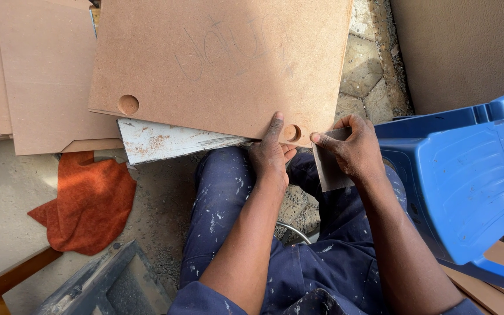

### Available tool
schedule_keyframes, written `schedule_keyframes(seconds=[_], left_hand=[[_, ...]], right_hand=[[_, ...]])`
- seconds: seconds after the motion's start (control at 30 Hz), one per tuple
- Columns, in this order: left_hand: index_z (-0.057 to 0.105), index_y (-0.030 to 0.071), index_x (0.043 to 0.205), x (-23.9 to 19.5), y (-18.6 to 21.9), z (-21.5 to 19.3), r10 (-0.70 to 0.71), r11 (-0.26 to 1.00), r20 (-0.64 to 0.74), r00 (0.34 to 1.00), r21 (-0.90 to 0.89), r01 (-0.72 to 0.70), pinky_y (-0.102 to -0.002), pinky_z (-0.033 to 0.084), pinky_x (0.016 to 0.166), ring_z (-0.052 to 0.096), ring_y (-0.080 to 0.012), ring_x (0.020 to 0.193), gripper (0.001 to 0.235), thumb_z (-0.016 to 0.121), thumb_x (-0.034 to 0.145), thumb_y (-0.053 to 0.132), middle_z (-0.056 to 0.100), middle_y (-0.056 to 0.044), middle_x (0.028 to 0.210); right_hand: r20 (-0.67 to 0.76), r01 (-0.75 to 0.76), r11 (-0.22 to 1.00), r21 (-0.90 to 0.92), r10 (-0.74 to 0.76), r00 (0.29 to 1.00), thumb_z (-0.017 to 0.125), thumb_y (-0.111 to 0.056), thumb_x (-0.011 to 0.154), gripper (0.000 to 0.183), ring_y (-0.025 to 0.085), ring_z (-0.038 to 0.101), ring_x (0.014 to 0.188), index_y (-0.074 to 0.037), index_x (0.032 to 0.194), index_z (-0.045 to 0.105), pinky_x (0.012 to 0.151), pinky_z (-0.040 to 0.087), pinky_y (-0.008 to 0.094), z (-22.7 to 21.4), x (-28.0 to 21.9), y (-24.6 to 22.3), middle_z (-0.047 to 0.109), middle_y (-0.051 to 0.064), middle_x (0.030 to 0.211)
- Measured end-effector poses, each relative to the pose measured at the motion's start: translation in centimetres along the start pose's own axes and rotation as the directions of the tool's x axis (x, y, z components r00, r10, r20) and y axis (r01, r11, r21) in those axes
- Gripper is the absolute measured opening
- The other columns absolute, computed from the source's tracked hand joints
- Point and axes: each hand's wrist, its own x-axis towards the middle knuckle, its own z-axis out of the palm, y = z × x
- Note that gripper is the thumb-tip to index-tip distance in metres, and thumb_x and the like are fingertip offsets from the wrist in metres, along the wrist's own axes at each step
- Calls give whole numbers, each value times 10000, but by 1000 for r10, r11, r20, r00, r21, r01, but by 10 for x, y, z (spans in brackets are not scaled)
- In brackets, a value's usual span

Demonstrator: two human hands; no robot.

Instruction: The person sits on the floor and sands a rectangular wooden board using a sanding block. They hold the board steady with their left hand while moving the sanding block with their right hand along the edges and around the circular cutouts.

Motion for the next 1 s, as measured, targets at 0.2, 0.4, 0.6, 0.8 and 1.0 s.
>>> schedule_keyframes(seconds=[0.2,0.4,0.6,0.8,1.0], left_hand=[[649,1,1204,-12,5,9,-125,991,75,989,-32,128,-649,446,1026,646,-526,1119,753,903,679,478,691,-320,1118],[641,21,1214,-6,-3,7,-116,989,134,984,-75,127,-624,526,958,657,-504,1113,724,912,696,449,690,-314,1169],[618,11,1262,-14,4,11,-98,991,114,989,-82,108,-639,534,927,646,-520,1101,735,901,712,408,679,-329,1198],[631,4,1235,-10,0,9,-60,997,66,996,-38,62,-648,552,896,678,-529,1060,755,901,677,435,697,-328,1131],[623,-19,1279,-27,11,13,-63,998,73,995,36,60,-636,478,989,588,-536,1205,849,880,661,503,665,-342,1194]], right_hand=[[-6,-22,999,37,23,1000,913,-597,758,616,360,620,997,-113,1031,649,880,467,405,11,-3,9,538,198,1082],[-146,12,999,38,-6,989,941,-583,771,722,421,575,1095,-100,1098,515,900,436,507,4,-13,-31,490,226,1135],[-88,-30,999,-32,27,996,966,-515,713,623,363,614,875,-86,939,574,746,474,446,-4,-25,-20,522,167,988],[-26,-12,997,73,14,1000,933,-484,788,445,252,653,715,-134,854,666,580,444,323,15,6,-13,636,115,774],[-14,-1,999,48,2,1000,949,-483,758,410,235,638,673,-157,822,708,557,466,335,18,17,-8,660,143,722]])
